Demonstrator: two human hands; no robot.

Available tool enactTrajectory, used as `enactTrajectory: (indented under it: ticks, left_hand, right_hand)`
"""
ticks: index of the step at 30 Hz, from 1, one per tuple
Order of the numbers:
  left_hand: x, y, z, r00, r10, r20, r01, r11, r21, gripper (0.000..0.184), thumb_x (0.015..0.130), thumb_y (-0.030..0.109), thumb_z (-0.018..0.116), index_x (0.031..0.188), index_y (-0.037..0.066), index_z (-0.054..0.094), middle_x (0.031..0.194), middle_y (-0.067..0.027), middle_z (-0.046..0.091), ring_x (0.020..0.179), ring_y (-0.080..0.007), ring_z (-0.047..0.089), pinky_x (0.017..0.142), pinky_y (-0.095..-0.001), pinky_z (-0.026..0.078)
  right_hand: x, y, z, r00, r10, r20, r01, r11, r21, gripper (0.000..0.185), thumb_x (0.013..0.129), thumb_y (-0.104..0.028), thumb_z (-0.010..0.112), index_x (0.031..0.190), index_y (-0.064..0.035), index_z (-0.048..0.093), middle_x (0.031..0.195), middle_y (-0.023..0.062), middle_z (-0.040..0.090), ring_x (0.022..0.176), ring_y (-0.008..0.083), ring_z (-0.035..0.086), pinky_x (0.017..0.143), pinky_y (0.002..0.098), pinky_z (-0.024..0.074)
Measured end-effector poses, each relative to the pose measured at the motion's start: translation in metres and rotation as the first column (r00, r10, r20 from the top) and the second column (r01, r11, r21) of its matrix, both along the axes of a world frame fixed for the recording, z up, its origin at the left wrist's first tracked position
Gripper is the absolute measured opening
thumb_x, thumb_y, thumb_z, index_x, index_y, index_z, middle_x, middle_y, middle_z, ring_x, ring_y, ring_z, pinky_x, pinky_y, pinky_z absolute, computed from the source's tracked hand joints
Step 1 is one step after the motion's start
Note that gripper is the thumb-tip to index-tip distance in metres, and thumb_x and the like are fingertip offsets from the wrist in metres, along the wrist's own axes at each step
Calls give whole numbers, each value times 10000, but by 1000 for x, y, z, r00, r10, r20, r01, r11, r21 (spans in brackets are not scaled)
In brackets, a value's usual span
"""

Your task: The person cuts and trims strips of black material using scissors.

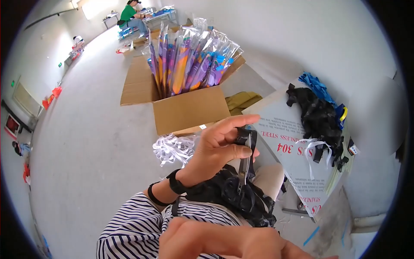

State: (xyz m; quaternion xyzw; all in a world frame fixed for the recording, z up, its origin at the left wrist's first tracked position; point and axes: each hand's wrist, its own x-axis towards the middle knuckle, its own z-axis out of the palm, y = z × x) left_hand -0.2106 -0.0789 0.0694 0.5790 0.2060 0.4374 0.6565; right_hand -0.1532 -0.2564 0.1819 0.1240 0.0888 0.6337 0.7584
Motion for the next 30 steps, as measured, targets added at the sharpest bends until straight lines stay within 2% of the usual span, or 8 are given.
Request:
enactTrajectory:
  ticks: [3, 4, 7, 8, 10, 14, 22, 30]
  left_hand:
    - [-1, 0, 2, 1000, 8, -21, -8, 1000, 3, 594, 898, -99, 656, 1454, 7, 474, 978, -79, 691, 904, -151, 704, 825, -270, 549]
    - [-1, 1, 1, 1000, 7, -20, -7, 1000, 3, 594, 898, -99, 656, 1454, 7, 474, 978, -79, 691, 904, -151, 704, 825, -270, 549]
    - [-4, 7, -3, 1000, 1, 25, -1, 1000, -5, 597, 896, -104, 649, 1456, 11, 475, 998, -84, 690, 914, -157, 705, 826, -271, 550]
    - [-6, 10, -6, 999, 20, 51, -21, 999, 25, 600, 895, -111, 641, 1459, 11, 473, 1005, -87, 689, 917, -160, 706, 827, -272, 551]
    - [-8, 14, -5, 996, 40, 83, -45, 997, 57, 604, 894, -117, 632, 1462, 12, 472, 1013, -89, 688, 920, -164, 706, 829, -274, 552]
    - [-13, 20, 0, 986, 134, 102, -133, 991, -11, 605, 897, -116, 604, 1471, 14, 465, 1011, -92, 689, 937, -170, 701, 847, -290, 558]
    - [-8, 20, 0, 985, 115, 131, -108, 992, -61, 593, 905, -107, 595, 1471, 17, 468, 1028, -100, 693, 935, -175, 702, 834, -299, 563]
    - [-2, 17, -3, 994, 12, 105, -4, 997, -75, 621, 887, -57, 649, 1474, 15, 461, 940, -139, 723, 825, -224, 716, 779, -337, 583]
  right_hand:
    - [26, 0, -7, 923, 292, -251, -311, 949, -43, 389, 974, -397, 598, 846, -37, 524, 911, 139, 527, 569, 115, 435, 613, 215, 441]
    - [35, 30, -15, 969, 229, 94, -245, 941, 235, 480, 947, -476, 596, 979, -8, 494, 941, 138, 539, 597, 140, 468, 650, 218, 462]
    - [58, 114, -47, 590, -508, 627, -488, 394, 779, 962, 867, -712, 593, 1380, 80, 407, 1033, 136, 577, 678, 214, 566, 761, 227, 524]
    - [59, 76, -75, 445, -257, 858, -450, 764, 462, 740, 957, -719, 463, 1054, -24, 695, 1017, 165, 630, 852, 269, 578, 797, 407, 434]
    - [78, 71, -97, 78, -351, 933, -113, 927, 358, 691, 899, -606, 668, 1073, 63, 682, 1064, 189, 637, 875, 254, 609, 788, 351, 473]
    - [103, 62, -153, -425, 136, 895, 371, 928, 35, 272, 868, -183, 766, 996, 33, 662, 904, 78, 626, 818, 181, 594, 742, 287, 479]
    - [100, 51, -189, 103, 324, 941, 174, 925, -337, 430, 979, -357, 655, 1107, 54, 667, 995, 39, 657, 869, 119, 586, 836, 243, 448]
    - [101, 57, -194, 322, 415, 851, -351, 887, -300, 492, 836, -103, 779, 1261, 83, 613, 1114, 131, 698, 1011, 185, 669, 947, 285, 504]
